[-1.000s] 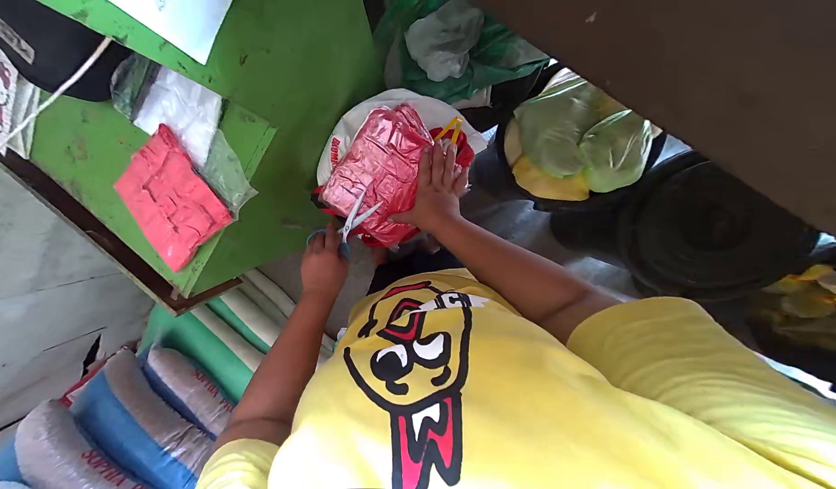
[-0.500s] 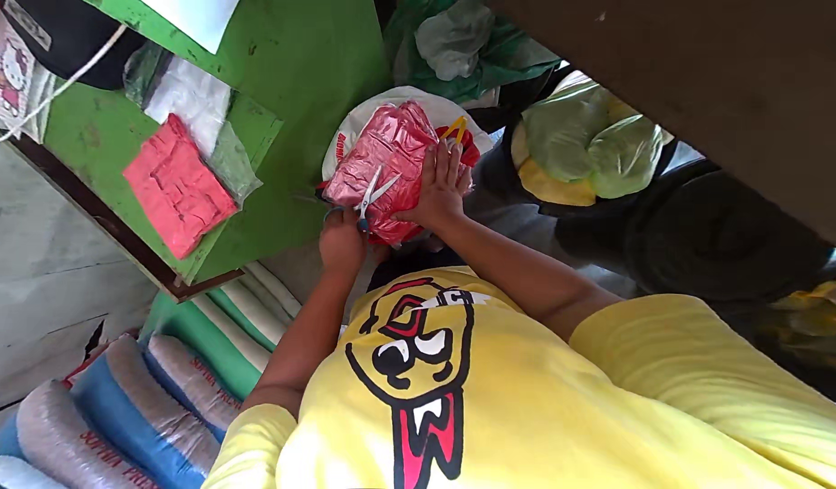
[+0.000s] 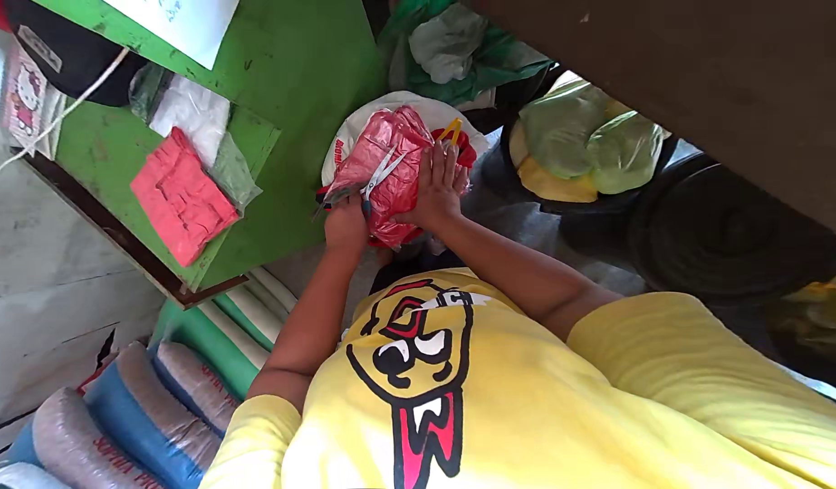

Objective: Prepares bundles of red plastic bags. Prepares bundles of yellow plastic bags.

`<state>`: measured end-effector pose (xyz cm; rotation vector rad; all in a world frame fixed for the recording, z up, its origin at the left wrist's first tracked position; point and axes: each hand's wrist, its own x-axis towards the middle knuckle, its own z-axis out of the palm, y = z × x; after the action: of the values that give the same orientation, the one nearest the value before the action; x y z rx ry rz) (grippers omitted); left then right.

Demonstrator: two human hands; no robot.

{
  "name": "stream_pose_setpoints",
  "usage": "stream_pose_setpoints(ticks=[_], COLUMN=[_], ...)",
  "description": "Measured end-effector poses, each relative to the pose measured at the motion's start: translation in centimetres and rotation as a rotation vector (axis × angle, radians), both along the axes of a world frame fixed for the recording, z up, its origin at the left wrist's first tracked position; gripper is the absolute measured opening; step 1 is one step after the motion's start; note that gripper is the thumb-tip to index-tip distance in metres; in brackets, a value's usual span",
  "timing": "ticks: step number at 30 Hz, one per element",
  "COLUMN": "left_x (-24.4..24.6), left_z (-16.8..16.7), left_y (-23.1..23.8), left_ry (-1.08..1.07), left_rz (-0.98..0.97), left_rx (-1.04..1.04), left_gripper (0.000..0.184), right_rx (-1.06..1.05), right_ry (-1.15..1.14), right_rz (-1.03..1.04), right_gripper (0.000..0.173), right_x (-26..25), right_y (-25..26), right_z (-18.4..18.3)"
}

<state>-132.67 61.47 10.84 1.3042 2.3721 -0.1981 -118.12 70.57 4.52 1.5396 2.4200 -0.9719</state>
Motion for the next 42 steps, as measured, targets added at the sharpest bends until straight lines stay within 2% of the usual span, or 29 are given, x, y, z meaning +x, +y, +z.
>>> stream_pose_setpoints(ticks=[3,6,8,10,13,15,16,17,20,22,24,27,30,33,35,38,40,42], left_x=[-0.1,-0.6,-1.4,-2.2,-3.5,-4.4,-4.7,-5.0,-6.3,-7.6,-8.9,-11.1,-13.5,-15.3,-15.9,-15.5,-14.4,-13.2], left_z=[0.4,1.1,2.1,2.9,3.1,2.8,2.7,2.6,2.4,1.9,1.6,2.1,3.8,5.1,5.3,4.8,4.4,3.9], left_y=[-0.2,-1.5,-2.6,-4.6,-8.3,-10.8,-12.0,-13.2,-17.0,-19.7,-22.0,-24.8,-26.4,-27.7,-28.4,-29.3,-29.3,-28.8], left_ry=[0.012,-0.054,-0.111,-0.151,-0.182,-0.180,-0.184,-0.184,-0.139,-0.083,-0.044,-0.081,-0.066,-0.035,-0.011,0.051,0.073,0.044], left_rz=[-0.009,0.024,0.093,0.153,0.180,0.205,0.224,0.238,0.247,0.264,0.332,0.502,0.639,0.651,0.597,0.460,0.351,0.220], left_rx=[0.019,0.177,0.268,0.345,0.391,0.426,0.456,0.493,0.686,0.853,0.994,1.200,1.345,1.409,1.427,1.362,1.266,1.170], left_gripper=[0.040,0.042,0.047,0.053,0.054,0.054,0.053,0.053,0.051,0.050,0.050,0.055,0.057,0.060,0.061,0.059,0.058,0.054], right_rx=[0.020,0.016,0.074,0.140,0.260,0.344,0.376,0.411,0.540,0.633,0.632,0.439,0.175,-0.189,-0.278,-0.032,0.126,0.163], right_ry=[-0.008,0.001,0.050,0.141,0.240,0.325,0.347,0.361,0.483,0.548,0.568,0.536,0.612,0.732,0.764,0.819,0.777,0.645], right_rz=[0.004,-0.013,-0.001,0.136,0.464,0.653,0.725,0.768,0.789,0.811,0.833,0.663,0.393,0.135,0.011,0.078,0.183,0.226], right_gripper=[0.160,0.160,0.150,0.124,0.085,0.048,0.037,0.033,0.023,0.015,0.011,0.028,0.030,0.030,0.031,0.048,0.041,0.027], right_x=[0.0,0.1,-0.7,-2.4,-6.1,-8.3,-9.2,-9.8,-11.0,-11.3,-11.6,-14.1,-19.7,-25.4,-27.0,-24.5,-20.3,-15.5], right_y=[-0.2,-0.4,0.1,1.2,4.3,6.3,7.0,7.3,6.5,4.6,2.4,-0.8,-1.8,-2.1,-2.8,-4.1,-5.1,-6.1], right_z=[0.0,1.0,2.2,3.1,2.2,1.6,1.7,2.2,6.9,11.9,17.8,25.4,28.5,26.0,22.8,17.9,14.4,10.1])
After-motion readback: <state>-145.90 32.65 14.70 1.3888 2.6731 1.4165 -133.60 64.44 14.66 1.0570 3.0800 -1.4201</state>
